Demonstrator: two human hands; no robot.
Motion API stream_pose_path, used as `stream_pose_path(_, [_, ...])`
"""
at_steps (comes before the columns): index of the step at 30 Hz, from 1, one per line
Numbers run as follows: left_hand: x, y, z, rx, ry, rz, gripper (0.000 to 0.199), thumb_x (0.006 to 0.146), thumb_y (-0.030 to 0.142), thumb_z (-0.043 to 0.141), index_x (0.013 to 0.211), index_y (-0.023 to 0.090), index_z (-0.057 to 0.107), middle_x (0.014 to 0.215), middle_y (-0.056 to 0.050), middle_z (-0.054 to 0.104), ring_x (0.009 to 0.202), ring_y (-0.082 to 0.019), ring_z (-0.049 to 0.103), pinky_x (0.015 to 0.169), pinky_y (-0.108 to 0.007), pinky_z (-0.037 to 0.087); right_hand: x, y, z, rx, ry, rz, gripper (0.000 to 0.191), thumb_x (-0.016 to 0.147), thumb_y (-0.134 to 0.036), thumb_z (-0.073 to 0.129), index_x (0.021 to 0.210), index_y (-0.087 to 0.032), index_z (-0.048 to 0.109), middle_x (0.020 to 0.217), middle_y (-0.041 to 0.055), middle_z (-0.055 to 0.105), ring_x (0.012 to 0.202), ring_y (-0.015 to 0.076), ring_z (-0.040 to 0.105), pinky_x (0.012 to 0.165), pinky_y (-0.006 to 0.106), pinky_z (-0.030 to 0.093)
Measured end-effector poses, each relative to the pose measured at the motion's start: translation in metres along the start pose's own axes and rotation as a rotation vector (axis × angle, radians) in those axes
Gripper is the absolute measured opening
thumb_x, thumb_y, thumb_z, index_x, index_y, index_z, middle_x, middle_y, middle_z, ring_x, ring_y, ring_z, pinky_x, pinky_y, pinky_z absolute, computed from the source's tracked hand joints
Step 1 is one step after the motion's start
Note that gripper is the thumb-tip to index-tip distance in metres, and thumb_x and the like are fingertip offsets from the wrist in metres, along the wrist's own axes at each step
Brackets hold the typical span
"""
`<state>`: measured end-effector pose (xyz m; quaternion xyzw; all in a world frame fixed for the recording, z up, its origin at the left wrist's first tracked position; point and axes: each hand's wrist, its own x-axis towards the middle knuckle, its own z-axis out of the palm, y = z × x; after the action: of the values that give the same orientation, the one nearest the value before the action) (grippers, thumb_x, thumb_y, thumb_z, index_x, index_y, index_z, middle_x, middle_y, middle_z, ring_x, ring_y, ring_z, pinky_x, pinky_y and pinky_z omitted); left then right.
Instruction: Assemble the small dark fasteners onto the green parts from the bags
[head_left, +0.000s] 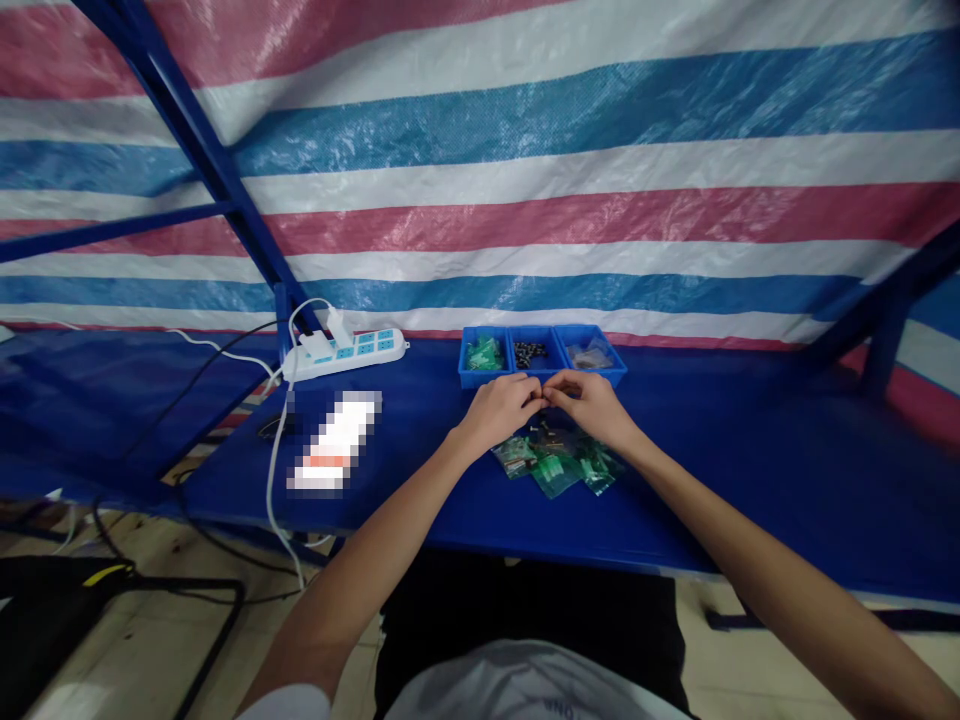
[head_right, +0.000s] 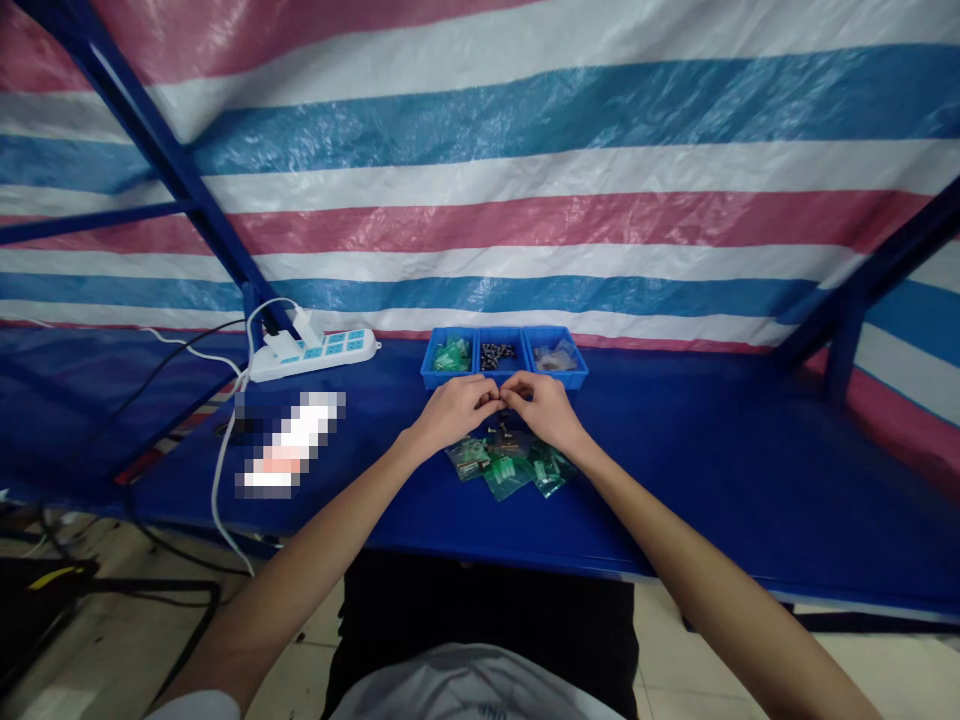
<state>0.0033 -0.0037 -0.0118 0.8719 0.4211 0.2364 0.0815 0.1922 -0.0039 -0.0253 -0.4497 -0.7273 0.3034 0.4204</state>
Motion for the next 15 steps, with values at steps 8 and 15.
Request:
stream_pose_path(8, [0.0001,0.002,-0.0004,-0.019,0.041,-0.018,0.014,0.097,0.033,0.057,0.095,0.02,0.062,0.096,-0.002,0.063,0.084,-0.017,0.061,0.066,-0.026,0.043,-0.0012,-0.0044,-0.0008,0.068,-0.035,0.05,0.017,0.082,-0.029,0.061,0.089,-0.02,0.073,0.084,0.0049,0.077,0.078,0.0231,0.073,0.067,0.033,0.056])
stream_pose_path(15, [-0.0005,0.0029,0.0012,-0.027,0.096,-0.035,0.018,0.101,0.036,0.05,0.098,0.022,0.06,0.098,-0.003,0.061,0.087,-0.018,0.062,0.067,-0.026,0.043,-0.0016,-0.0027,0.0004,0.069,-0.062,0.074,0.019,0.081,-0.034,0.066,0.091,-0.02,0.073,0.087,0.0063,0.077,0.079,0.0239,0.073,0.057,0.028,0.052])
